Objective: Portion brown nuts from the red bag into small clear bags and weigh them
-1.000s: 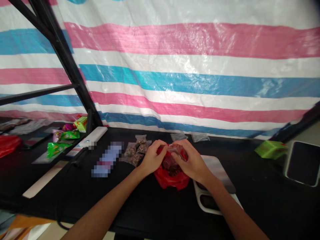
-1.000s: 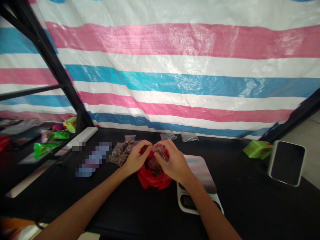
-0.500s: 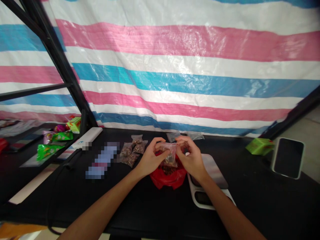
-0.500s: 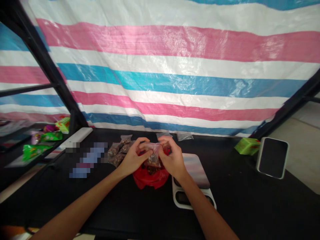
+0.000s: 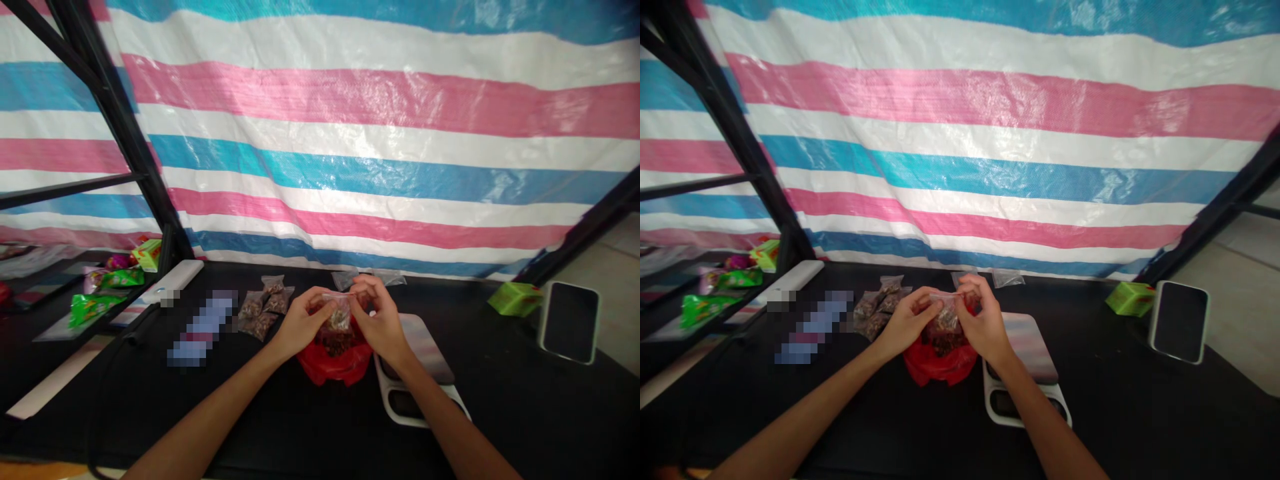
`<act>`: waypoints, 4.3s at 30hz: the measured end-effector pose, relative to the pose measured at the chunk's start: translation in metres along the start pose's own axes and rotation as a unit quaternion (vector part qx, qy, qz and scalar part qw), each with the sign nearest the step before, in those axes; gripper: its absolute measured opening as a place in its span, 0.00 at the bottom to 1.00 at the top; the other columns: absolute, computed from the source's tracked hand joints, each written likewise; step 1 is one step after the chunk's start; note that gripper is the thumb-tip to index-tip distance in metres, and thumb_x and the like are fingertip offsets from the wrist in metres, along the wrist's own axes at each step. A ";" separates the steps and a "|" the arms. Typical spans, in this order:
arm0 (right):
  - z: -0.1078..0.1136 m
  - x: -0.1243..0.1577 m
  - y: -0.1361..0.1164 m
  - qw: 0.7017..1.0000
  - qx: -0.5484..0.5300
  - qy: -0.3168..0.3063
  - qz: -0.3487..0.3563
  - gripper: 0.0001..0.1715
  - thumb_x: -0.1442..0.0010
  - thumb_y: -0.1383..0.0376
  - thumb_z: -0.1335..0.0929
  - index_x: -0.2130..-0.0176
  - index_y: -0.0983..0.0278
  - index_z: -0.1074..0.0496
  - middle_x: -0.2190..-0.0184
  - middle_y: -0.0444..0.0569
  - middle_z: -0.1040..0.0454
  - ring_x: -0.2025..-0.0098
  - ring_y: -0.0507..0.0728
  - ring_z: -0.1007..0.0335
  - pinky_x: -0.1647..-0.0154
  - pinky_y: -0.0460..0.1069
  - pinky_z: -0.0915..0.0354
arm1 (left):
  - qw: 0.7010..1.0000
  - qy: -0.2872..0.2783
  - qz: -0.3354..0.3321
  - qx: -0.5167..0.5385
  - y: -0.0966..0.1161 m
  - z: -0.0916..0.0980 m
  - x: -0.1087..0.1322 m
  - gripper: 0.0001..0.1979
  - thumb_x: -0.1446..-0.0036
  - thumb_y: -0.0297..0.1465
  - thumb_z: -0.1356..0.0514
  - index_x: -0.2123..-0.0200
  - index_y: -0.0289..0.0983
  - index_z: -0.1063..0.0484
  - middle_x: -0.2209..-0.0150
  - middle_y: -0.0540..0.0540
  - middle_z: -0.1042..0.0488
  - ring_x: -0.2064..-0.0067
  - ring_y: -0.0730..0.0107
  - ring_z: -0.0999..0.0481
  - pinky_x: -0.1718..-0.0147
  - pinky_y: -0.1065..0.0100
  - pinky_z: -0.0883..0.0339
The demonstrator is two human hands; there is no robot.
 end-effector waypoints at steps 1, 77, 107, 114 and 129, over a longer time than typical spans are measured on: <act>-0.001 0.000 0.002 1.000 0.000 -0.010 -0.006 0.17 0.34 0.63 0.31 0.47 0.57 0.34 0.66 0.43 0.28 0.69 0.53 0.34 0.65 0.49 0.35 | 1.000 -0.001 0.003 -0.002 0.000 0.000 -0.001 0.15 0.40 0.40 0.33 0.57 0.35 0.25 0.60 0.44 0.19 0.59 0.65 0.20 0.58 0.67 0.28; 0.057 -0.008 -0.027 0.954 0.195 0.199 0.111 0.15 0.34 0.65 0.34 0.48 0.60 0.28 0.59 0.51 0.24 0.58 0.59 0.28 0.53 0.55 0.34 | 0.811 0.236 -0.010 -0.535 0.022 0.114 -0.014 0.13 0.42 0.31 0.39 0.53 0.38 0.25 0.63 0.41 0.22 0.56 0.50 0.26 0.57 0.57 0.33; 0.011 -0.020 -0.022 0.955 0.252 -0.101 0.122 0.08 0.33 0.62 0.31 0.53 0.57 0.26 0.59 0.46 0.19 0.56 0.59 0.23 0.45 0.56 0.38 | 0.928 0.007 -0.158 -0.337 0.043 0.031 0.001 0.26 0.36 0.41 0.38 0.38 0.40 0.33 0.40 0.39 0.28 0.40 0.57 0.29 0.40 0.58 0.36; -0.018 -0.001 -0.015 0.950 0.229 -0.193 0.083 0.18 0.33 0.61 0.31 0.44 0.56 0.29 0.46 0.47 0.22 0.46 0.60 0.27 0.41 0.57 0.40 | 0.983 0.042 -0.076 -0.164 0.032 0.026 -0.003 0.19 0.39 0.43 0.36 0.51 0.37 0.23 0.51 0.40 0.20 0.48 0.58 0.22 0.45 0.61 0.32; -0.034 0.016 -0.011 0.904 0.233 -0.348 0.080 0.26 0.37 0.74 0.31 0.44 0.53 0.27 0.47 0.44 0.21 0.42 0.58 0.31 0.35 0.57 0.50 | 0.975 0.211 0.003 0.072 0.025 0.061 -0.015 0.25 0.46 0.53 0.34 0.63 0.37 0.31 0.76 0.51 0.26 0.77 0.73 0.28 0.77 0.74 0.35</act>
Point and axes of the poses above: each hand's wrist, its own x-axis away from the middle knuckle, its own z-axis out of the back of the hand, y = z × x, the point moved 6 cm from there along -x, towards the middle knuckle
